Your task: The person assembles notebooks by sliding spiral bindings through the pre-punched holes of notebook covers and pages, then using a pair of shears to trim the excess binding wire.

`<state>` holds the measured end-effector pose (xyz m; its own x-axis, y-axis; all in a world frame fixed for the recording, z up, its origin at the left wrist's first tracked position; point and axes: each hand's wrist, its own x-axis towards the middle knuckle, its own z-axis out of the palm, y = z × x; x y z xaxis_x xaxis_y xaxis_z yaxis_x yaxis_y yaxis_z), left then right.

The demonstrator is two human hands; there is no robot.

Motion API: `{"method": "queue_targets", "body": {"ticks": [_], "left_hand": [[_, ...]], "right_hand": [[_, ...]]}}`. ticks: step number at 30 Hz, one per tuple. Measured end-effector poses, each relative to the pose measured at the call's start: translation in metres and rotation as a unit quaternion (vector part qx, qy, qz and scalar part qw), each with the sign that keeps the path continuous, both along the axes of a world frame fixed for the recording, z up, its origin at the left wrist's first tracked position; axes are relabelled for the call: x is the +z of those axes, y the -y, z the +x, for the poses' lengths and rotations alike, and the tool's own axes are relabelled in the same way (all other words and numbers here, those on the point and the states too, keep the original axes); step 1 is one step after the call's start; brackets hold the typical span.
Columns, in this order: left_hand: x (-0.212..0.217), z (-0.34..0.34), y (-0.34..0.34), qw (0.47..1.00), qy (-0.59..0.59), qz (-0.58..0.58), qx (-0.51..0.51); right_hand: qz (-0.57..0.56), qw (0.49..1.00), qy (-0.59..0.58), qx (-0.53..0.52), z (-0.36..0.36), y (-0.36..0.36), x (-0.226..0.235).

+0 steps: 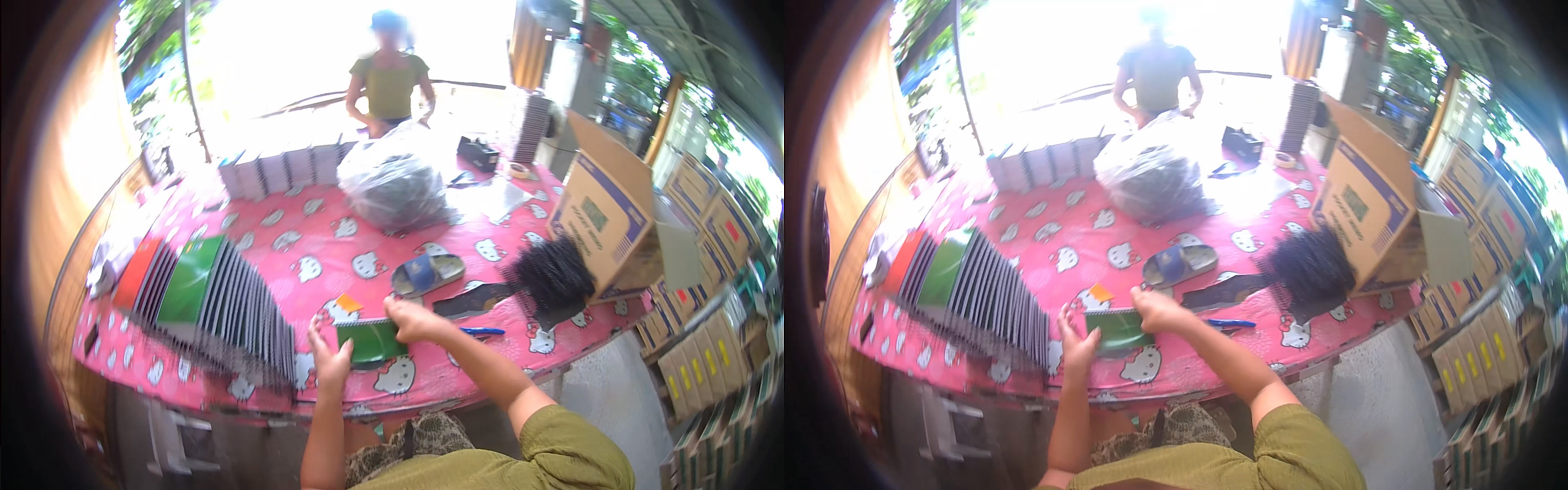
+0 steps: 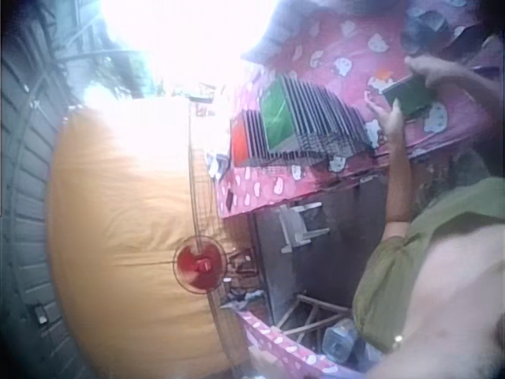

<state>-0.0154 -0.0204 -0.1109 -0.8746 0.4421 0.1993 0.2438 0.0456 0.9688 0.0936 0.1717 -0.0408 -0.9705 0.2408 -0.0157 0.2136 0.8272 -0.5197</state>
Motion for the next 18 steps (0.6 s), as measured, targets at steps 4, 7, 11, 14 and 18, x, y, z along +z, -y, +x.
{"method": "queue_targets", "body": {"ticks": [4, 7, 11, 14, 18], "left_hand": [[0.065, 0.040, 0.005, 0.990, -0.028, 0.101, -0.099], [0.064, 0.040, 0.013, 0.977, -0.164, 0.069, -0.114], [0.050, 0.041, 0.012, 0.977, -0.177, -0.068, -0.100], [0.071, 0.055, 0.012, 0.962, -0.230, -0.149, -0.009], [0.081, 0.066, -0.009, 0.915, -0.371, -0.162, 0.003]], "right_hand": [[-0.150, 0.964, -0.218, -0.028, 0.040, 0.036, 0.022], [-0.235, 0.939, -0.243, -0.064, 0.045, 0.044, 0.005], [-0.301, 0.921, -0.232, -0.087, 0.038, 0.049, -0.033], [-0.370, 0.903, -0.192, -0.104, 0.038, 0.051, -0.032], [-0.245, 0.934, -0.235, -0.112, 0.046, 0.052, -0.031]]}}
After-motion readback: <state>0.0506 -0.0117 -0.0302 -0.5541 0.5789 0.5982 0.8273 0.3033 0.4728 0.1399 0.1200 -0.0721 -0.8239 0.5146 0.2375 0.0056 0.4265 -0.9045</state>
